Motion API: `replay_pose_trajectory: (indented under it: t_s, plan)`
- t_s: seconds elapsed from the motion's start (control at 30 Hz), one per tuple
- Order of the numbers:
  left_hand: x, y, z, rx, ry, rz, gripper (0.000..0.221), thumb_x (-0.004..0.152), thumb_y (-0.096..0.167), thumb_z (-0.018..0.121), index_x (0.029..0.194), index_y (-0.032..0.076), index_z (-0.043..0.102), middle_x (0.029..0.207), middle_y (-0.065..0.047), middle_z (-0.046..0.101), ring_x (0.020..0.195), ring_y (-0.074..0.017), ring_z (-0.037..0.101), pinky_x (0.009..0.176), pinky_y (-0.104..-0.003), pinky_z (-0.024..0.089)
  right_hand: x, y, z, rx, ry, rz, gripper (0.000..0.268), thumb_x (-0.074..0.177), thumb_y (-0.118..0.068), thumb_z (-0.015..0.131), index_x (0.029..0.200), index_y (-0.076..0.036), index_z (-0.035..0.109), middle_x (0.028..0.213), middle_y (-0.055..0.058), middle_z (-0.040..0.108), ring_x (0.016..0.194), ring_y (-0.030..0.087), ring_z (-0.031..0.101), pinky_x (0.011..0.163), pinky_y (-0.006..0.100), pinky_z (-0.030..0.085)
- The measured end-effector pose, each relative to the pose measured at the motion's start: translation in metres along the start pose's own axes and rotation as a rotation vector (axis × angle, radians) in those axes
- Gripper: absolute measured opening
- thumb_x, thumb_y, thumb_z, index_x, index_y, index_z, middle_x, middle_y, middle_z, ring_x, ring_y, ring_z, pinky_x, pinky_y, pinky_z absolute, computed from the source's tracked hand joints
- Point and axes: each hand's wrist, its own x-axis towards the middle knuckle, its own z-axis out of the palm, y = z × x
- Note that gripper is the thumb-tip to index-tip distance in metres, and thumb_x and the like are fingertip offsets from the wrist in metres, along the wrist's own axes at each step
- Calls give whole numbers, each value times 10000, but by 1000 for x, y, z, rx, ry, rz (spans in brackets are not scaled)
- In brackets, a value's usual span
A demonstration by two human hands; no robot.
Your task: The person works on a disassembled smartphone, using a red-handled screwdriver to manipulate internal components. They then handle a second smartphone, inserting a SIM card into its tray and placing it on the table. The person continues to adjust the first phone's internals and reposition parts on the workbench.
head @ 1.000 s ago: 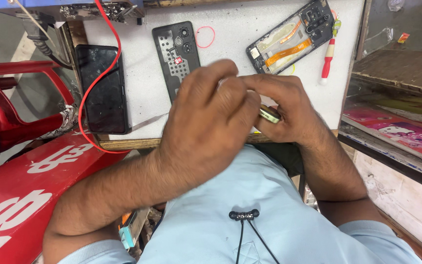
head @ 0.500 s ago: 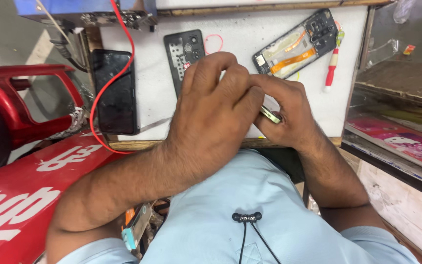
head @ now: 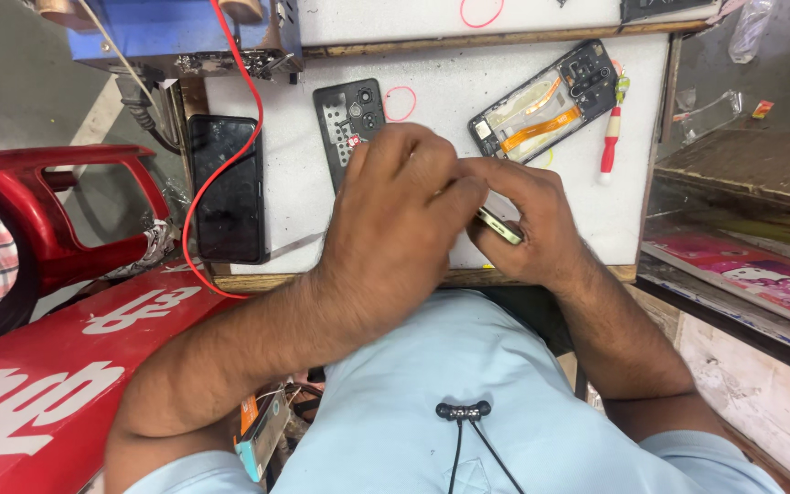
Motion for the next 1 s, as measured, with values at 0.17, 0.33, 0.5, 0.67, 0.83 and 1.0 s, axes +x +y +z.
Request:
replay_pose_trajectory:
  t_s: [0.17, 0.33, 0.5, 0.67, 0.83, 1.0]
  plan:
    - [-5, -4, 14, -363, 28, -165, 279, 886, -95, 741, 1117, 55, 698, 1007, -94, 583, 983, -262, 616, 816, -381, 519, -9, 9, -6, 47, -5, -10, 476, 808, 32, 646, 1284, 25, 636, 1152, 180, 740, 1042, 254, 765, 907, 319, 588]
    - [-14, 2, 21, -563, 56, -289, 237, 946, -94, 705, 1127, 58, 703, 1028, -87, 603, 905, -205, 667, 758, -314, 554, -16, 18, -12, 93, -53, -65, 499, 798, 16, 664, 1296, 28, 625, 1163, 183, 734, 1055, 255, 760, 931, 329, 593]
    - [-19, 6, 24, -588, 29, -299, 279, 925, -115, 697, 1153, 47, 691, 1075, -94, 596, 940, -197, 691, 773, -287, 586, -20, 27, -14, 92, -75, -107, 518, 783, 2, 668, 1299, 11, 621, 1213, 190, 726, 1119, 273, 755, 980, 352, 601]
    - [-20, 8, 24, -415, 43, -226, 314, 891, -121, 724, 1150, 54, 687, 1092, -94, 594, 984, -225, 676, 829, -330, 590, -20, 28, -14, 107, -74, -111, 512, 799, -2, 670, 1309, 8, 615, 1226, 187, 727, 1142, 282, 753, 1005, 365, 604]
    - [-20, 11, 24, -329, 58, -188, 350, 862, -126, 729, 1167, 38, 677, 1123, -119, 595, 1036, -260, 677, 859, -356, 597, -17, 26, -15, 102, -78, -92, 501, 809, -14, 665, 1308, 0, 619, 1212, 180, 733, 1127, 277, 761, 995, 358, 609]
    - [-15, 13, 16, -215, 83, -76, 317, 885, -85, 723, 1189, -11, 667, 1148, -143, 591, 1071, -289, 672, 871, -377, 600, -12, 21, -15, 72, -82, -81, 544, 770, -27, 653, 1312, -14, 621, 1214, 163, 734, 1128, 272, 757, 992, 358, 608]
